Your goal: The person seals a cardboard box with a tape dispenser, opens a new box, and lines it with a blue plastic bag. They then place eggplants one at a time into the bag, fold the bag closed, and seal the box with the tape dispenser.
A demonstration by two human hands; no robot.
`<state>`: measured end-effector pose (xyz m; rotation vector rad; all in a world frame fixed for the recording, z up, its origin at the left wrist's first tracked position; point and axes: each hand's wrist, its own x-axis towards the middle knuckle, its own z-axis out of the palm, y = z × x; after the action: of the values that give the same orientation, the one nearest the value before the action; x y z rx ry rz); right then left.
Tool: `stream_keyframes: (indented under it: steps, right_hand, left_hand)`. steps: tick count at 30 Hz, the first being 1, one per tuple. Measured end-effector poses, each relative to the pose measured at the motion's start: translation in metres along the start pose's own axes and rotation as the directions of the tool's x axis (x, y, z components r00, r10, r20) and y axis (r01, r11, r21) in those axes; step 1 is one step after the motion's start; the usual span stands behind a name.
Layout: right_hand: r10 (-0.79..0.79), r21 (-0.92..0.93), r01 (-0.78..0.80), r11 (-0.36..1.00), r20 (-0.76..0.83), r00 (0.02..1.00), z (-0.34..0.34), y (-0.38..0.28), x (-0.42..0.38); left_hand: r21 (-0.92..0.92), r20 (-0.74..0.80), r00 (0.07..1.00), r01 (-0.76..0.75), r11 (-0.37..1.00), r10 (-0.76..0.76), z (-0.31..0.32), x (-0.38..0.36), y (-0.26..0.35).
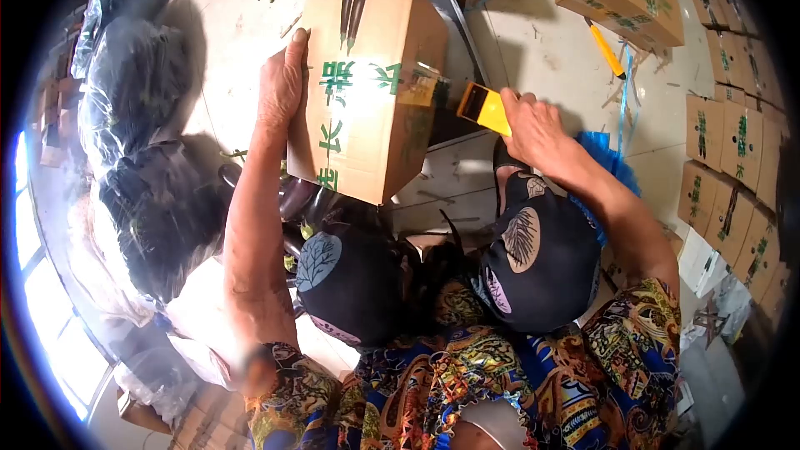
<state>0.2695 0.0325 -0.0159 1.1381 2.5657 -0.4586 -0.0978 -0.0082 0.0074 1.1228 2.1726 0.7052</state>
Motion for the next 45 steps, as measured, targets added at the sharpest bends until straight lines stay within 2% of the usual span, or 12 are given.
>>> stream_keyframes:
  steps: [2,4,5,16,21,23,25,31,36,39,43,45]
  right_hand:
    - [-0.126,0.031,0.135,0.990,-0.206,0.970,0.024,-0.005,0.034]
    - [-0.166,-0.124,0.185,0.975,0.153,0.974,0.011,-0.034,0.075]
    - [-0.363,-0.293,0.348,0.890,0.002,0.932,-0.003,-0.042,0.073]
    - [0.091,0.025,-0.114,0.993,0.434,0.896,-0.064,0.040,0.005]
    - [0.151,0.830,-0.312,0.463,0.273,0.950,-0.093,0.074,-0.030]
    - [0.105,0.956,-0.192,0.223,0.172,0.979,-0.102,0.076,-0.028]
    - [0.196,1.000,0.003,-0.016,0.001,0.981,-0.118,0.051,-0.017]
    - [0.133,0.986,-0.135,0.095,0.122,0.984,-0.130,0.063,0.023]
    - [0.080,0.963,-0.262,0.066,0.257,0.963,-0.085,0.062,0.010]
    - [-0.015,0.990,-0.130,0.054,0.131,0.991,-0.084,0.024,0.017]
    - [-0.121,0.961,-0.126,0.248,0.159,0.980,-0.082,-0.040,0.055]
    - [-0.119,0.963,-0.131,0.234,0.162,0.980,-0.085,-0.065,0.068]
  left_hand:
    - [0.008,-0.003,0.999,-0.039,0.999,0.039,0.004,0.001,-0.008]
    - [0.057,-0.042,0.991,-0.129,0.990,0.131,-0.001,0.007,-0.022]
    - [0.034,-0.024,0.999,-0.023,0.999,0.024,-0.005,0.012,-0.032]
    - [-0.248,0.084,0.972,0.233,0.940,-0.219,-0.014,0.026,-0.048]
    - [-0.302,-0.011,0.975,-0.216,0.928,0.223,0.048,-0.010,0.013]
    - [-0.496,0.234,0.937,-0.115,0.861,0.261,0.048,-0.039,0.069]
    - [-0.283,0.138,0.858,-0.445,0.850,0.495,0.078,-0.051,0.078]
    - [0.112,0.316,0.418,-0.908,0.403,0.852,0.118,-0.069,0.069]
    - [-0.409,0.132,0.966,-0.149,0.900,0.220,0.123,-0.079,-0.005]
    - [-0.527,0.428,0.823,0.564,0.636,-0.374,0.098,-0.093,-0.084]
    - [-0.443,0.657,0.607,0.790,0.423,-0.446,0.094,-0.151,-0.179]
    - [-0.625,0.756,0.546,0.767,-0.150,-0.360,0.114,-0.166,-0.173]
